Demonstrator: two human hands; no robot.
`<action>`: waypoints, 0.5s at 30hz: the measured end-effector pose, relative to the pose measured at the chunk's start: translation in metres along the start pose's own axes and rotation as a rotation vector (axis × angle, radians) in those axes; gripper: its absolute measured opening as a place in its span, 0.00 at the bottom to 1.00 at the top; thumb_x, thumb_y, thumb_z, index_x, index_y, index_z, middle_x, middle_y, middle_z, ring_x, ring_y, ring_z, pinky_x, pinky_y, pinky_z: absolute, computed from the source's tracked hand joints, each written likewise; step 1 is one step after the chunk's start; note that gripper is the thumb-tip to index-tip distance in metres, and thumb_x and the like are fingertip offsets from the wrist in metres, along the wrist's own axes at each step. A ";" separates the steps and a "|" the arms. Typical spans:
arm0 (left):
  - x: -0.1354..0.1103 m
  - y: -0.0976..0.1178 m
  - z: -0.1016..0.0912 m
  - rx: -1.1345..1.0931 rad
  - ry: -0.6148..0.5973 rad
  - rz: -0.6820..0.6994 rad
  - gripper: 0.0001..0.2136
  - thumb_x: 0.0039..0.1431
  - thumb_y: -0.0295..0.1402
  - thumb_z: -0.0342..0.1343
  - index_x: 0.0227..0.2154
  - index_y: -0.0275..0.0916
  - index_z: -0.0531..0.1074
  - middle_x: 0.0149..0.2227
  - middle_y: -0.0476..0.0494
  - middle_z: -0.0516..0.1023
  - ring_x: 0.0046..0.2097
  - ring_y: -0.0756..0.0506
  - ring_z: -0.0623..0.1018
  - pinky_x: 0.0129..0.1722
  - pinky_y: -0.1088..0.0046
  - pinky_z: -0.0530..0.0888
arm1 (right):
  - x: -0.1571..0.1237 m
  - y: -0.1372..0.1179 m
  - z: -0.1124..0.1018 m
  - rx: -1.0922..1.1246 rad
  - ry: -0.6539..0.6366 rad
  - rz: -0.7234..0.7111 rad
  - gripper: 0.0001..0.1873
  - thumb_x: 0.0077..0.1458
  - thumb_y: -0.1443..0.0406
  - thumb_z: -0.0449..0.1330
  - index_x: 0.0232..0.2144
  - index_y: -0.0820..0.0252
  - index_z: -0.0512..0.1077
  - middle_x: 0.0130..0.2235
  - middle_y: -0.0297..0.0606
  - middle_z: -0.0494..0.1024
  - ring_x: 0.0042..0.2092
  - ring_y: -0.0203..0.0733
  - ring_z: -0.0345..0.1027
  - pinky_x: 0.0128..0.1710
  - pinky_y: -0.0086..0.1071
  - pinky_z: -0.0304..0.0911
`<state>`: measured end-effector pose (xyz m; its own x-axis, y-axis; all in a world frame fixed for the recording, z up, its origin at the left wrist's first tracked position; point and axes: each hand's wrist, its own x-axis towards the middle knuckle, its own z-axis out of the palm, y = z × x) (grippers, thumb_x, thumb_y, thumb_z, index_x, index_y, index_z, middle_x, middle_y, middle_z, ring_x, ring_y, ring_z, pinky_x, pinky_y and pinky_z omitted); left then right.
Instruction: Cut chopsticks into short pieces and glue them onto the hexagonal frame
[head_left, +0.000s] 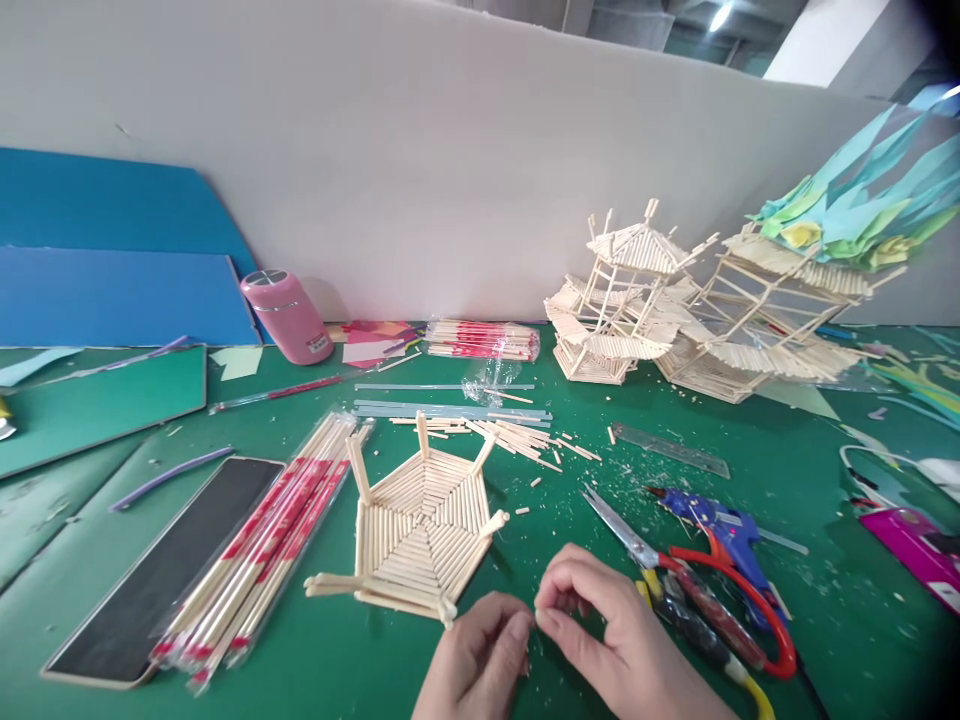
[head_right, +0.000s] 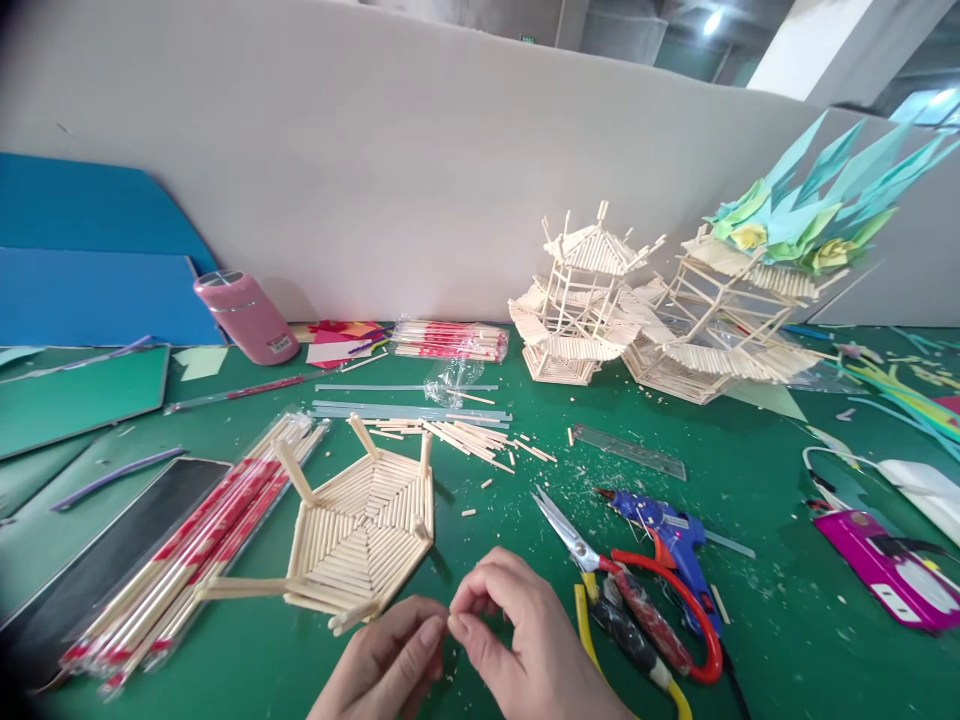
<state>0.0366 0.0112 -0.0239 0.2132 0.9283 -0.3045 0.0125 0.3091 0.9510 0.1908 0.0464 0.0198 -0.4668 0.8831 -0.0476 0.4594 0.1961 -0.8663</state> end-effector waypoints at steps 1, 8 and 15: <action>0.002 0.003 0.002 -0.067 -0.015 -0.036 0.20 0.55 0.49 0.48 0.22 0.36 0.65 0.19 0.54 0.60 0.19 0.55 0.57 0.17 0.79 0.53 | -0.002 0.000 0.000 0.037 -0.007 -0.007 0.06 0.56 0.68 0.53 0.27 0.57 0.65 0.30 0.32 0.67 0.32 0.35 0.64 0.32 0.25 0.60; 0.008 0.006 0.005 -0.501 -0.106 -0.153 0.20 0.47 0.48 0.58 0.20 0.34 0.65 0.14 0.55 0.63 0.15 0.58 0.56 0.16 0.79 0.46 | -0.006 0.010 0.002 0.024 0.045 -0.134 0.06 0.55 0.67 0.55 0.28 0.59 0.71 0.29 0.34 0.68 0.32 0.35 0.65 0.31 0.26 0.61; 0.009 0.001 0.002 -0.809 -0.141 -0.262 0.16 0.42 0.41 0.65 0.19 0.34 0.67 0.16 0.52 0.67 0.14 0.59 0.59 0.16 0.80 0.49 | -0.002 0.011 0.005 -0.091 0.062 -0.197 0.09 0.55 0.67 0.54 0.29 0.61 0.74 0.28 0.37 0.69 0.31 0.36 0.66 0.30 0.27 0.61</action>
<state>0.0404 0.0194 -0.0259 0.4206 0.7890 -0.4479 -0.6104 0.6113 0.5037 0.1933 0.0444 0.0078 -0.5077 0.8482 0.1511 0.4318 0.4022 -0.8073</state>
